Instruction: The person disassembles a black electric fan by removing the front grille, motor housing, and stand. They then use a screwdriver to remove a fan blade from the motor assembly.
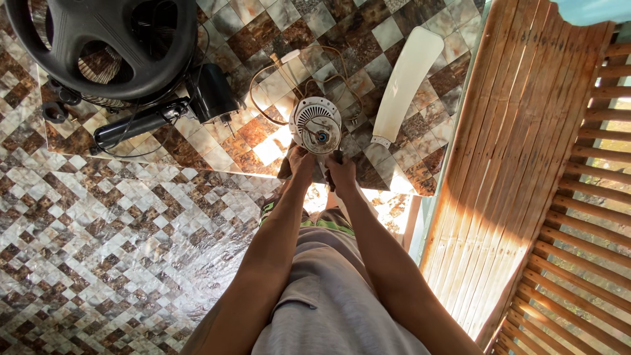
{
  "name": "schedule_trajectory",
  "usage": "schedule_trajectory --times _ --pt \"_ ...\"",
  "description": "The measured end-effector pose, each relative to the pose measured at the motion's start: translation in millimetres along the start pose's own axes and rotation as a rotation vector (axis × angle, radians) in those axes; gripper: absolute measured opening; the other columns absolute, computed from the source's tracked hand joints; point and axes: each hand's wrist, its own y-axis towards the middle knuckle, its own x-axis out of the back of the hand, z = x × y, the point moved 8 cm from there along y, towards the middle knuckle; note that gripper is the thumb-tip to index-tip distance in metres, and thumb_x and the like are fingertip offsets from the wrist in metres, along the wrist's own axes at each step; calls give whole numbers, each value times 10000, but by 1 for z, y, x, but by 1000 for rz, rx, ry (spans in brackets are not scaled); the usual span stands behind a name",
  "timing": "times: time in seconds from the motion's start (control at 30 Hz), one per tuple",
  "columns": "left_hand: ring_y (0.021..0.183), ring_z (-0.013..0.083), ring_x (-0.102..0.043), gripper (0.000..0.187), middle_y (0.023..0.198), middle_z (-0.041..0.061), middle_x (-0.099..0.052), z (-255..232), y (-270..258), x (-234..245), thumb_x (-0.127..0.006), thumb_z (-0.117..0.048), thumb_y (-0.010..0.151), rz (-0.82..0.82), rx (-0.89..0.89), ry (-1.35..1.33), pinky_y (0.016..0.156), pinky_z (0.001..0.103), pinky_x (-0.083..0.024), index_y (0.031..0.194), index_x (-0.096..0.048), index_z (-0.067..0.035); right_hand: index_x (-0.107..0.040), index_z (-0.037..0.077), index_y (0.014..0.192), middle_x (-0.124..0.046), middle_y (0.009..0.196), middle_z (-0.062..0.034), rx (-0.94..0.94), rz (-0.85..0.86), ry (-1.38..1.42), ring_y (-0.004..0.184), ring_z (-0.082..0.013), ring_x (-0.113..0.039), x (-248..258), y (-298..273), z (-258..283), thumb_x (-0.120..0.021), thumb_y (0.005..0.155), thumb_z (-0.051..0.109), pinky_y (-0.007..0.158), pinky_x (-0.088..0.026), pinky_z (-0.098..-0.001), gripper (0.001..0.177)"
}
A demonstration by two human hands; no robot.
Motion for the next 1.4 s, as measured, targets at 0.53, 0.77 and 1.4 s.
schedule_trajectory --times 0.53,0.77,1.4 --pt "862 117 -618 353 1036 60 -697 -6 3 -7 -792 -100 879 25 -26 11 721 270 -507 1168 -602 -30 -517 -107 1405 -691 958 -344 451 73 -885 896 -450 -702 4 -115 59 -645 840 179 789 -560 -485 646" --pt "893 122 -633 344 1048 59 -696 -5 0 -5 -768 -170 918 -10 1 152 747 274 -514 1165 -562 -50 -646 -103 1125 -687 914 -315 577 50 -915 856 -472 -685 -7 -116 81 -684 792 103 746 -553 -494 393" --pt "894 146 -648 360 1025 76 -709 -9 -4 -5 -743 -87 845 -36 95 156 755 279 -512 1165 -584 -51 -635 13 1263 -705 993 -282 356 64 -1098 921 -474 -690 -16 -115 95 -660 794 90 805 -562 -542 476"
